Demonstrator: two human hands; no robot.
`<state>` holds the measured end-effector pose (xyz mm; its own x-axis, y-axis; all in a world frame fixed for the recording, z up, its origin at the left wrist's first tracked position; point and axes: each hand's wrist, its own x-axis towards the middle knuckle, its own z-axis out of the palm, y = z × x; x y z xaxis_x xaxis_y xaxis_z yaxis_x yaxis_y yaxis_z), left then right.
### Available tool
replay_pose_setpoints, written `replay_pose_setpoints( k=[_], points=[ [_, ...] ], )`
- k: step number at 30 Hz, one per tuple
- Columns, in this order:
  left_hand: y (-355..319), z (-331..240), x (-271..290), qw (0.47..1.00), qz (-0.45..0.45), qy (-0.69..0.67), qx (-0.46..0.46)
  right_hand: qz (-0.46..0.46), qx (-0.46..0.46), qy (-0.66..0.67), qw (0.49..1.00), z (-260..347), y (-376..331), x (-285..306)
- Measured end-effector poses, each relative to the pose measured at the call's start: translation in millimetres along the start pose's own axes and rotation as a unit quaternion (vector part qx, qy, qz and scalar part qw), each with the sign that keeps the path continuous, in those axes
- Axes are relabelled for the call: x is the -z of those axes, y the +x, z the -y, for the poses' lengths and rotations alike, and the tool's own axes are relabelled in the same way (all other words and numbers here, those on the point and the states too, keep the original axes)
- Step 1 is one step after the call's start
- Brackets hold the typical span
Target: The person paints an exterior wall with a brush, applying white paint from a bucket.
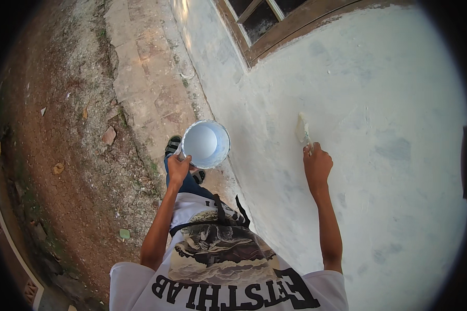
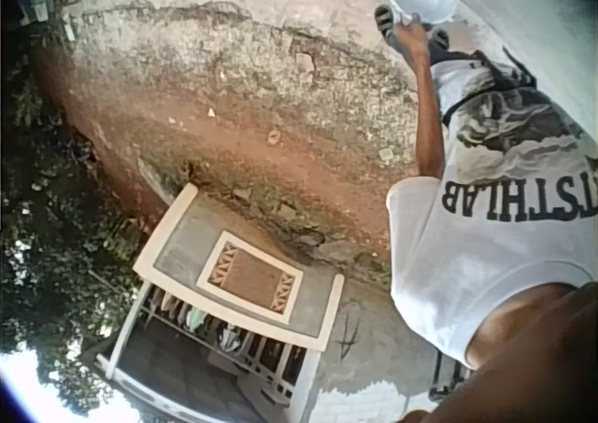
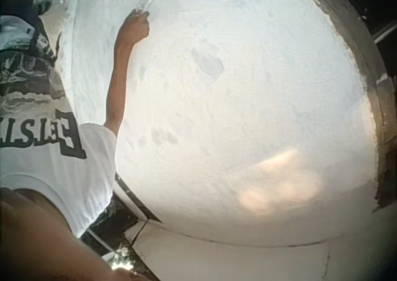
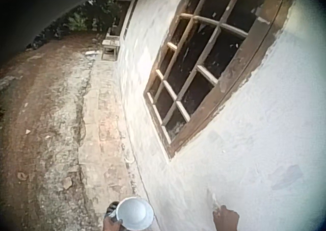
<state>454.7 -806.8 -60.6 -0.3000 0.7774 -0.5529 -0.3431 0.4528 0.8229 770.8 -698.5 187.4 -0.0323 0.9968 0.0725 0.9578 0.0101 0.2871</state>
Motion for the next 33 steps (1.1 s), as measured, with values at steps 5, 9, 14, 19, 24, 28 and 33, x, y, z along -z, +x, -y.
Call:
replay_pose_setpoints(
  k=[5,9,14,19,24,28,33],
  points=[
    [29,-19,-8,0.997,0.049,0.056,0.002,-0.023,0.033,0.029,0.999,16,18,-5],
    [52,-33,-13,0.993,0.091,0.077,0.011,-0.028,0.009,0.004,1.000,9,37,-19],
    [71,-57,-22,0.990,0.121,0.074,0.004,-0.052,-0.093,0.035,0.994,-17,0,49],
    [90,-78,-35,0.982,0.149,0.113,0.000,0.017,-0.226,0.231,0.946,9,-32,87],
    [94,-106,-55,0.966,0.206,0.152,-0.032,0.095,-0.225,0.436,0.866,89,-37,31],
    [92,-128,-66,0.952,0.259,0.157,-0.056,0.097,-0.181,0.372,0.905,146,-19,-25],
    [88,-147,-78,0.932,0.303,0.192,-0.048,0.103,-0.208,0.333,0.914,183,1,-66]
  ],
)
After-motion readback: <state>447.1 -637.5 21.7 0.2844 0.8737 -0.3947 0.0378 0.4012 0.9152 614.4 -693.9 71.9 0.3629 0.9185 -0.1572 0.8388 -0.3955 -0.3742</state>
